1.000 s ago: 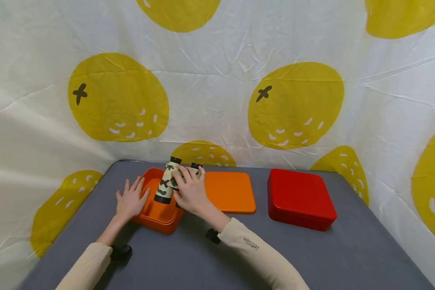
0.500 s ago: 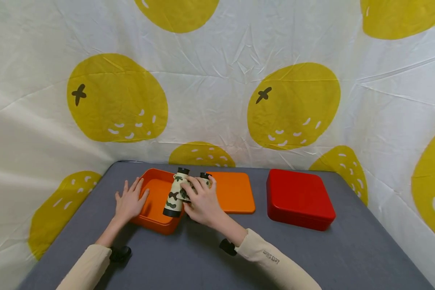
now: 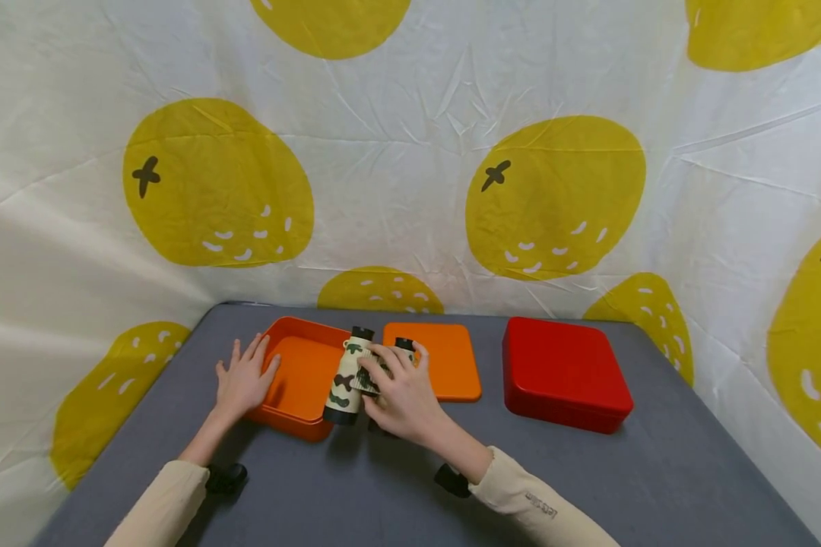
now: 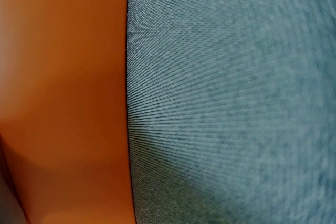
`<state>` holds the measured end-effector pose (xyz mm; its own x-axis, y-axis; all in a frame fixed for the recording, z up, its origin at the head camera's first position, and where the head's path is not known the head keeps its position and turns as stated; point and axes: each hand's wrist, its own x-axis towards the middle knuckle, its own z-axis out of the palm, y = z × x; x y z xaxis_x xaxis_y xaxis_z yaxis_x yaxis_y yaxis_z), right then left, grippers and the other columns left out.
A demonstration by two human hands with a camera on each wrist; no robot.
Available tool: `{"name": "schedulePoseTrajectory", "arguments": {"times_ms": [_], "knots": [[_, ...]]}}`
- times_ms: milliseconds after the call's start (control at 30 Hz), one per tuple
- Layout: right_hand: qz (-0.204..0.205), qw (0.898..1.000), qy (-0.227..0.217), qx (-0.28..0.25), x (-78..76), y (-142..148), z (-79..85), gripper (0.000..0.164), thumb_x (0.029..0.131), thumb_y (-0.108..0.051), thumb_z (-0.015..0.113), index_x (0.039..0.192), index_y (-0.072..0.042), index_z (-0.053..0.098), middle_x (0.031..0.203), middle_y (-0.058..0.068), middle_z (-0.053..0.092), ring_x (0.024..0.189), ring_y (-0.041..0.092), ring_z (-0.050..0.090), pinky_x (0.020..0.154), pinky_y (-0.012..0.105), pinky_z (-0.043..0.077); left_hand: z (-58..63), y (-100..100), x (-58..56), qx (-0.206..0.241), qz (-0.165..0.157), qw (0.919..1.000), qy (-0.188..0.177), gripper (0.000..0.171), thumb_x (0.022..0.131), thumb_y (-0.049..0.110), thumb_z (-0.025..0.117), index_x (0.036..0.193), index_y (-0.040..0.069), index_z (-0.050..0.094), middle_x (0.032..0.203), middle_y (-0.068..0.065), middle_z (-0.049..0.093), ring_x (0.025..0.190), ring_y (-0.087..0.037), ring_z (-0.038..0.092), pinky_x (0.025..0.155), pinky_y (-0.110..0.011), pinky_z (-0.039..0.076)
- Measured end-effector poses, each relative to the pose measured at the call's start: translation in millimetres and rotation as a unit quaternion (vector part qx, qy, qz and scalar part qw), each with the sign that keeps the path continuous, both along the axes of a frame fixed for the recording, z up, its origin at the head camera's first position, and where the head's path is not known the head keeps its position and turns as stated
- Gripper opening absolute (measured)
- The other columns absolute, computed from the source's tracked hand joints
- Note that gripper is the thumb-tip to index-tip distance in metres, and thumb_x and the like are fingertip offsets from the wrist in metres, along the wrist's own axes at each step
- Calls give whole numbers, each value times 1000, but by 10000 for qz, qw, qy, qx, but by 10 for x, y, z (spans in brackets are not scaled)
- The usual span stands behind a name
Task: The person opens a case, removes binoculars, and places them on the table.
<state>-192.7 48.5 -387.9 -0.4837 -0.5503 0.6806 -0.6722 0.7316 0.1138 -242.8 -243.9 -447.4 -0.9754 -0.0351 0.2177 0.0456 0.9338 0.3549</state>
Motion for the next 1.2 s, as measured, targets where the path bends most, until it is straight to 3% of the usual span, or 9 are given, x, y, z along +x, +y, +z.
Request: {"name": "schedulePoseTrajectory", "arguments": {"times_ms": [233, 600, 967, 1200], "knots": [[130, 9999, 12, 45, 50, 85, -14, 44, 71, -34, 65, 112, -20, 56, 118, 4, 54, 99, 21, 52, 90, 54, 31, -19, -12, -4, -4, -7, 10000, 60, 59, 94, 40, 34, 140, 5, 25, 145, -20, 25, 131, -50, 8, 93, -73, 8], [377, 9981, 389, 284, 143, 134, -82, 48, 66, -40, 67, 109, -20, 57, 111, 3, 57, 89, 19, 53, 87, 52, 33, -19, -32, 20, -7, -98, 9999, 124, 59, 94, 41, 34, 140, 5, 27, 145, -18, 25, 131, -50, 9, 92, -73, 10], [444, 9979, -18, 475, 214, 189, -161, 50, 66, -42, 66, 112, -24, 56, 111, 0, 57, 83, 18, 51, 88, 52, 33, -12, -54, 23, 3, -101, 9999, 93, 59, 94, 39, 35, 140, 5, 25, 146, -18, 24, 132, -50, 7, 93, -73, 9], [545, 9973, -15, 483, 219, 212, -268, 51, 63, -43, 69, 109, -24, 57, 107, 0, 57, 80, 18, 50, 86, 52, 33, -30, -41, 18, 14, -91, 9998, 189, 60, 94, 43, 33, 140, 5, 27, 145, -19, 25, 131, -51, 9, 92, -73, 10]]}}
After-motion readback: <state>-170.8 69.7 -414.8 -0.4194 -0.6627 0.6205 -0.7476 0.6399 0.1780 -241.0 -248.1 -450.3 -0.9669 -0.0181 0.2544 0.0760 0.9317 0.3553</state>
